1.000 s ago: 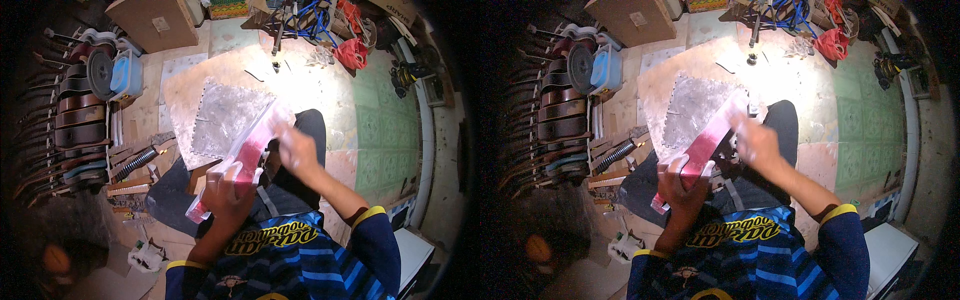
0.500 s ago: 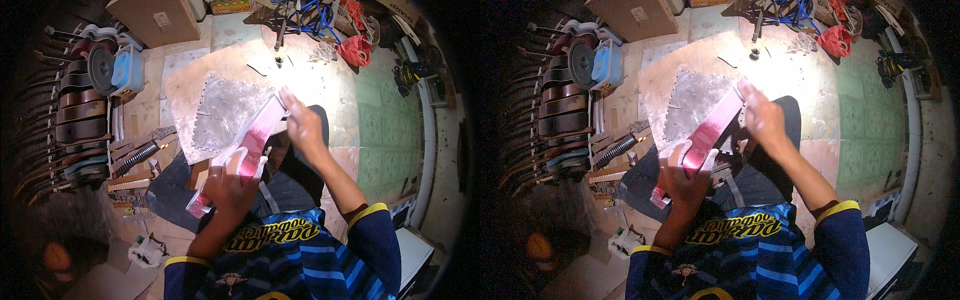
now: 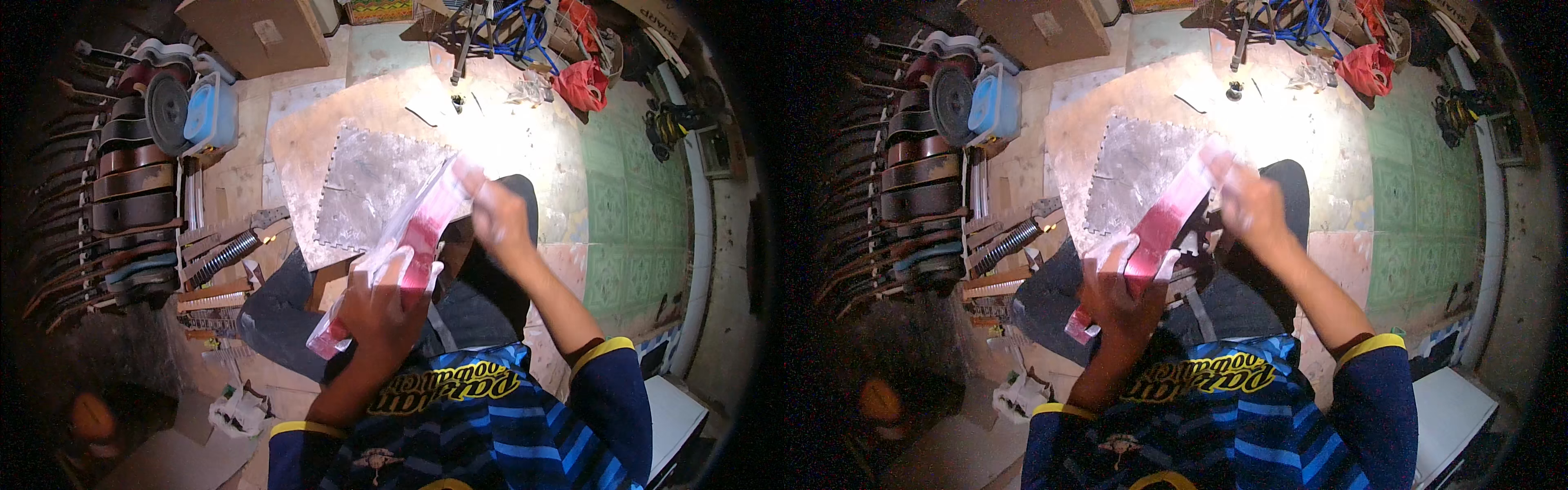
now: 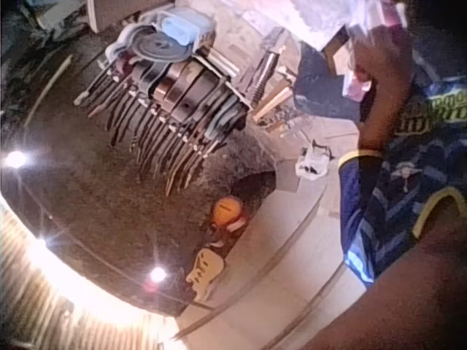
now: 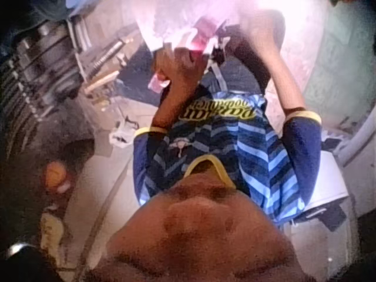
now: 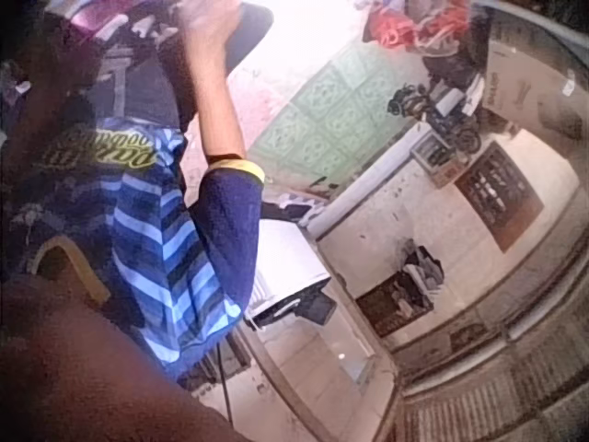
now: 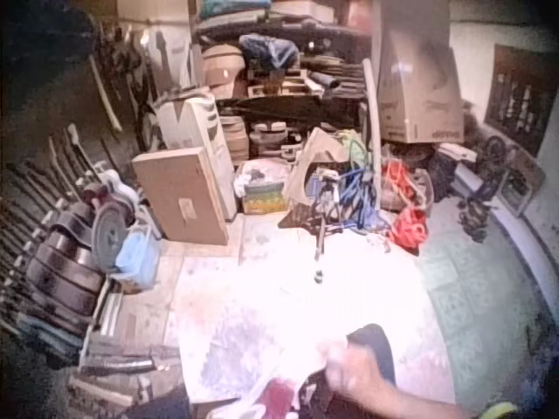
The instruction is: The person sands the surfaces and edges of a pink electric guitar body with sandpaper by hand.
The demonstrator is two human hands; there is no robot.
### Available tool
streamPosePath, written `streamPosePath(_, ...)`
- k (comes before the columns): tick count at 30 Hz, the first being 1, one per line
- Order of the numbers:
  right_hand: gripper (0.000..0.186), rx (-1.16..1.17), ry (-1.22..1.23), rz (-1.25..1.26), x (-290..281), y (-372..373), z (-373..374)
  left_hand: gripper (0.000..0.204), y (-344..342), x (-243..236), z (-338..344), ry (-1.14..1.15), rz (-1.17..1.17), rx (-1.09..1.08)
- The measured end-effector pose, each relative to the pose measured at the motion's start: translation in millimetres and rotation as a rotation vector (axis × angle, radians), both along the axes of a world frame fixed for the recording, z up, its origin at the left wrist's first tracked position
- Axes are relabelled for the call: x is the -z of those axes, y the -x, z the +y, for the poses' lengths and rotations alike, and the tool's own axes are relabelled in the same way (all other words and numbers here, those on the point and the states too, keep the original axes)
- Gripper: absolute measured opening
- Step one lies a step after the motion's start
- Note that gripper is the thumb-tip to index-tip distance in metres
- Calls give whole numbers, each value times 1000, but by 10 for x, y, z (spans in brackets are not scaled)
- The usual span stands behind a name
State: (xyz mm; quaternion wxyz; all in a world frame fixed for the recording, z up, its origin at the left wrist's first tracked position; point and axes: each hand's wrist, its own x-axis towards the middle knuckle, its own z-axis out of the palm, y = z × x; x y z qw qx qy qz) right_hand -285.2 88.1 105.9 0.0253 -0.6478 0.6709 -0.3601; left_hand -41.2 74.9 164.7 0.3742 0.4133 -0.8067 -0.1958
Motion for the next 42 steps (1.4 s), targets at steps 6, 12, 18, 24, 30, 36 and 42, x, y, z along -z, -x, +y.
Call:
streamPosePath(6,61,-141,-108,-103,-273,-525,203,52,9,-10,-58,5,-29,3)
streamPosePath(12,61,-5,-44,-111,-54,-227,64,58,66,-123,-76,-40,-32,25)
streamPosePath(18,61,87,61,-33,-63,81,-183,56,-13,-45,-21,-12,-40,-14)
streamPosePath(24,63,-130,-78,-92,-63,-271,150,58,-29,-7,-95,4,-21,-31)
streamPosePath(30,46,216,-456,-428,447,509,-161,63,20,-73,-192,-17,9,-26)
streamPosePath(36,70,150,-407,-373,-340,275,20,63,-13,-98,-184,25,107,-37)
streamPosePath(42,82,-68,-504,26,-257,34,44,56,8,-128,-160,-17,119,-37)
